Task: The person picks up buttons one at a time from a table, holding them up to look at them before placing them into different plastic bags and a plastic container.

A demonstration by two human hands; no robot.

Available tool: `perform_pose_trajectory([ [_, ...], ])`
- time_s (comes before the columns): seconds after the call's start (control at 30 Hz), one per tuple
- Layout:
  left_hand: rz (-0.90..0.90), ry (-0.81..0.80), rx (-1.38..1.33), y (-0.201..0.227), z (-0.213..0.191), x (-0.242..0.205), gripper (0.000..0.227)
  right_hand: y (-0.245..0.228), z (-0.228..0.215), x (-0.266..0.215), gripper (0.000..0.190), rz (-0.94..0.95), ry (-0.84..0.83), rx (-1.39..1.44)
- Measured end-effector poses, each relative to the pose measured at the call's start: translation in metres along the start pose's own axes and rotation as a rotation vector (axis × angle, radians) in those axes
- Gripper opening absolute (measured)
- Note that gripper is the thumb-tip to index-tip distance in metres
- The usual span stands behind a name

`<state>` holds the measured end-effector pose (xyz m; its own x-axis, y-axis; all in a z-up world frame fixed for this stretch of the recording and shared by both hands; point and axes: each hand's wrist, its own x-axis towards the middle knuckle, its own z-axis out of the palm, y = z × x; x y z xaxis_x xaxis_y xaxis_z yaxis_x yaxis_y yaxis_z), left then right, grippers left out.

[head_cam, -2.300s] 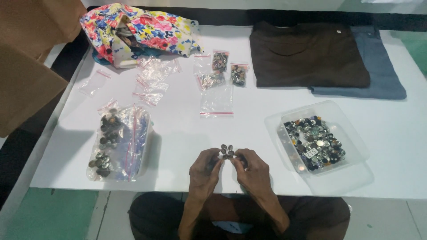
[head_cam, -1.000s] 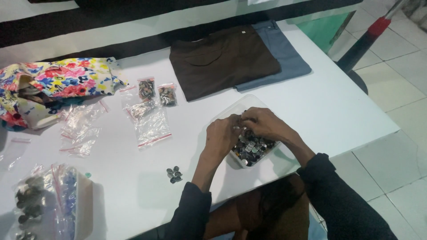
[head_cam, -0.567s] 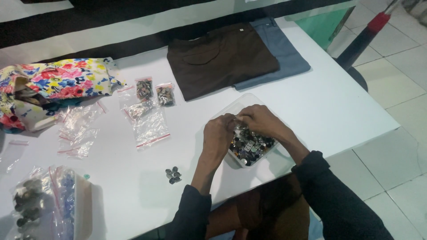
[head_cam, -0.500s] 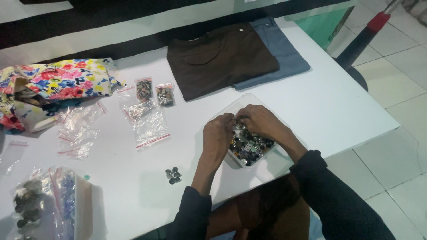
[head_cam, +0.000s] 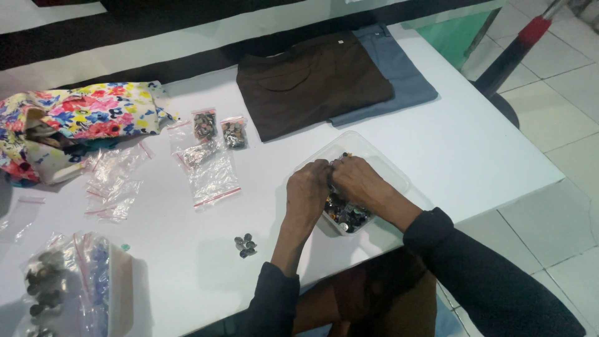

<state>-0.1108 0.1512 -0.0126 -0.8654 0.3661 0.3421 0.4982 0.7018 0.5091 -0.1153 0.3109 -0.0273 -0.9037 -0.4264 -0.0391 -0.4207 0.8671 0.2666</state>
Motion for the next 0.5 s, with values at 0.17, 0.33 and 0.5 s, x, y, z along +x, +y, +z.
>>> perform_pose_trajectory([
  [0.17,0.005,0.0,0.023,0.009,-0.012,-0.002,0.013,-0.002,0.002,-0.001,0.015,0.026,0.032,0.006],
  [0.33,-0.047,-0.002,-0.081,-0.002,-0.005,-0.001,0.021,0.005,-0.043,-0.015,0.025,0.157,0.012,0.26],
  [0.5,-0.04,0.05,-0.218,0.0,-0.006,-0.005,0.021,0.011,-0.079,-0.041,0.03,0.448,0.155,1.291],
])
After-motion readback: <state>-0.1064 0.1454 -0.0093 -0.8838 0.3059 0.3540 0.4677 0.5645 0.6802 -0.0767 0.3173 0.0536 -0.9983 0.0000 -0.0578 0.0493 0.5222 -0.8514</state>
